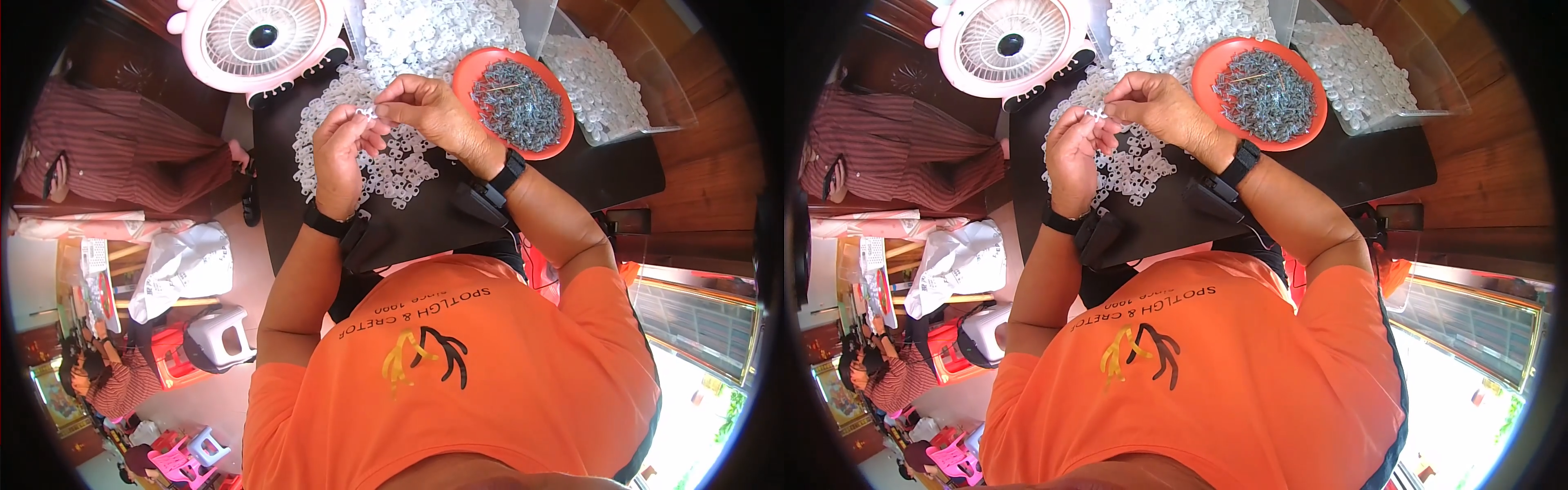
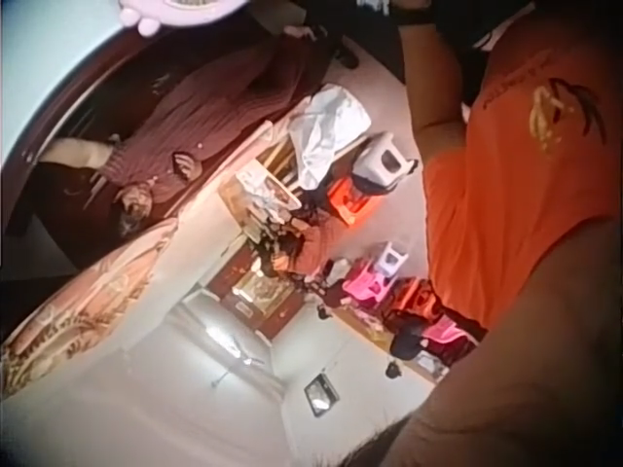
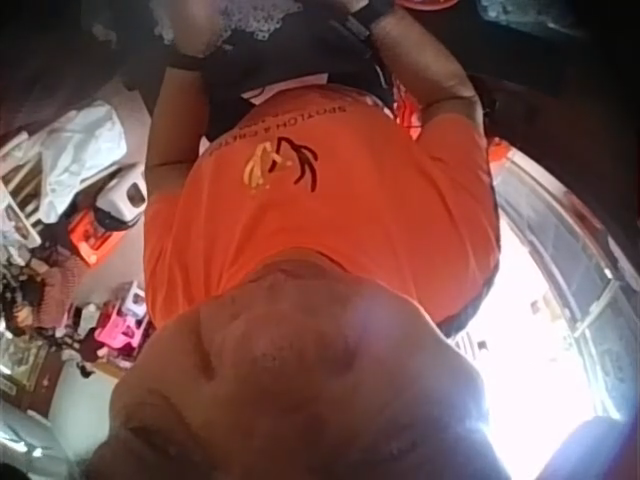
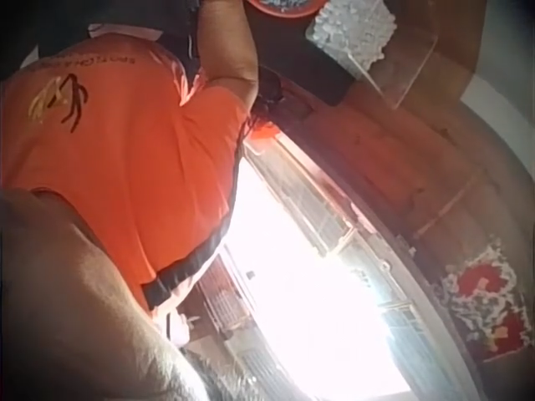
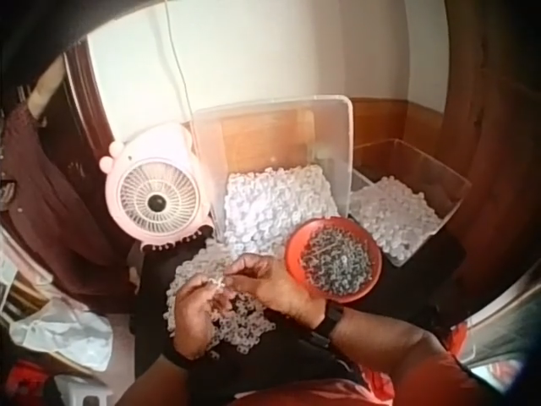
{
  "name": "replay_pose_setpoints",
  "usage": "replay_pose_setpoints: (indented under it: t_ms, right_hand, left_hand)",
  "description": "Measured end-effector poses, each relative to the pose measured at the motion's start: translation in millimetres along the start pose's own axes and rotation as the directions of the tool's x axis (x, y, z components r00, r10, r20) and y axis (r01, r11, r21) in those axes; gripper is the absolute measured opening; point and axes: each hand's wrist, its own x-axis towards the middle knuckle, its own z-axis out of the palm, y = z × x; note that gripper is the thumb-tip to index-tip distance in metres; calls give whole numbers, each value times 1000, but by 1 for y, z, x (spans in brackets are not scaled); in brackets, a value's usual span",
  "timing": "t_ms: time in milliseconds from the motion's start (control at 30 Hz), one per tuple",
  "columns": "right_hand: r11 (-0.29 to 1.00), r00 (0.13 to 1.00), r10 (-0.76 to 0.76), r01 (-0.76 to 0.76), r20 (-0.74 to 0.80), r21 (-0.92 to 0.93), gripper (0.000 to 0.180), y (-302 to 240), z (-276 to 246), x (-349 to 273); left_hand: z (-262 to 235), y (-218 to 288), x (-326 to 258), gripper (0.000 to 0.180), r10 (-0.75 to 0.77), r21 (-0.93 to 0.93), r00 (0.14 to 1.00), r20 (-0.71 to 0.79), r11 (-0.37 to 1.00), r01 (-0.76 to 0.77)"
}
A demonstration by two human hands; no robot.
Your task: Inserting small metal pins or clips into white plastic housings at an assembly workbench.
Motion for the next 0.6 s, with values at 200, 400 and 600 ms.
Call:
replay_pose_setpoints:
  t_ms: [200,400,600]
  right_hand:
    - [990,998,64,-60,24,-128,14,-7,-6,-1]
    - [987,987,160,-160,-21,32,19,-14,-10,0]
    - [987,989,150,-148,-19,69,21,-14,-10,0]
  left_hand:
    - [2,1,0,21,32,9,999,-20,999,-32]
    - [2,1,-1,19,-5,143,999,-36,990,10]
    - [1,-2,-1,14,-10,119,999,-39,993,15]
